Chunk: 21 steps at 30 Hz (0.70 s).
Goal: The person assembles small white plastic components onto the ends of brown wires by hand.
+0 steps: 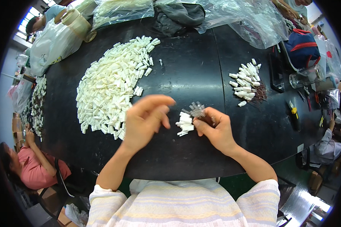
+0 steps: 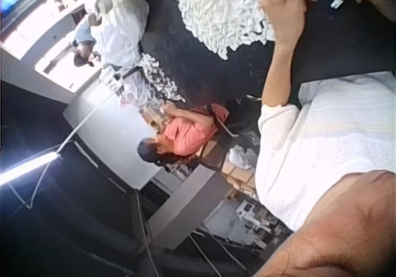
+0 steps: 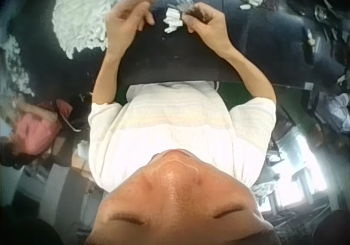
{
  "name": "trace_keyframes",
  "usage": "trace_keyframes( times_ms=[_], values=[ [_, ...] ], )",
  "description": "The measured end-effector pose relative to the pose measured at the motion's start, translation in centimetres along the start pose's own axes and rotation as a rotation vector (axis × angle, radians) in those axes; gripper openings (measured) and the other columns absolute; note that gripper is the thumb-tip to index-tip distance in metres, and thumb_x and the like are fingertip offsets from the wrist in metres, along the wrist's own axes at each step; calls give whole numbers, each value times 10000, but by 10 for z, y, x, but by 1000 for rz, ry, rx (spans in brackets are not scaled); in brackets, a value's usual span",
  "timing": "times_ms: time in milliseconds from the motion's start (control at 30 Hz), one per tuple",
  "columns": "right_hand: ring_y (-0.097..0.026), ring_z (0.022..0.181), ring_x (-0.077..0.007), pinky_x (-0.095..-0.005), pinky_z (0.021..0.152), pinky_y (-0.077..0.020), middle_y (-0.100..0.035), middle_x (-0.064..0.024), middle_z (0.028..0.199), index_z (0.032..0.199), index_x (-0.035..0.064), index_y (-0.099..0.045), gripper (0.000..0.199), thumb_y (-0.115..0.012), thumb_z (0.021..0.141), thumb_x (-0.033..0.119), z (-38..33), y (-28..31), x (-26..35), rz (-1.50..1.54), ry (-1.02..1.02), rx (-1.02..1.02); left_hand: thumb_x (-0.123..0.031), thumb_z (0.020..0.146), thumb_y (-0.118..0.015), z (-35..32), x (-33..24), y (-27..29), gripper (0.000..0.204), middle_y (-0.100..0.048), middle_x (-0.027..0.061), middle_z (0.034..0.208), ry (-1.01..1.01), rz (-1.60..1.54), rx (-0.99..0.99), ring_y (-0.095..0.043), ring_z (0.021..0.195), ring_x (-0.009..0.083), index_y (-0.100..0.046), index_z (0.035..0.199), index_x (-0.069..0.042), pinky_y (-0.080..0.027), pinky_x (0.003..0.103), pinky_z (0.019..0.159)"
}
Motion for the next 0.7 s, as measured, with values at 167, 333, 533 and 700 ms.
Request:
trace_keyframes(
  times_ms=[167,333,533,700],
  values=[
    [-439,572,-25,-191,537,-333,-528,9,615,836,16,-556,66,-555,860,77,0,5,7,61,-32,26,43,692,-638,4,1,38,197,-601,46,810,-361,730,-29,-544,716,149,-616,875,-29,-421,268,583],
    [-437,591,-26,-195,552,-329,-537,5,618,839,15,-559,90,-540,876,95,-1,2,9,51,-54,40,38,638,-669,5,15,29,199,-561,62,782,-371,949,-27,-504,823,248,-603,817,-21,-423,339,694],
    [-454,549,-14,-180,509,-319,-546,12,597,851,17,-553,48,-552,857,65,1,1,0,65,1,53,54,733,-616,5,12,16,115,-560,63,773,-294,712,-62,-538,682,160,-602,830,-6,-427,276,567],
    [-466,513,-19,-184,478,-317,-553,0,572,827,22,-541,34,-562,832,48,0,0,-1,1,11,28,5,826,-573,3,14,-1,108,-615,102,818,28,-247,64,-590,653,117,-603,917,56,-447,200,489]
  ],
)
Point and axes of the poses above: each hand's wrist, its own z-axis towards the middle knuckle, its own y-axis out of the back of the hand, x = y × z, the point moved 1 cm from there along z, towards the middle knuckle
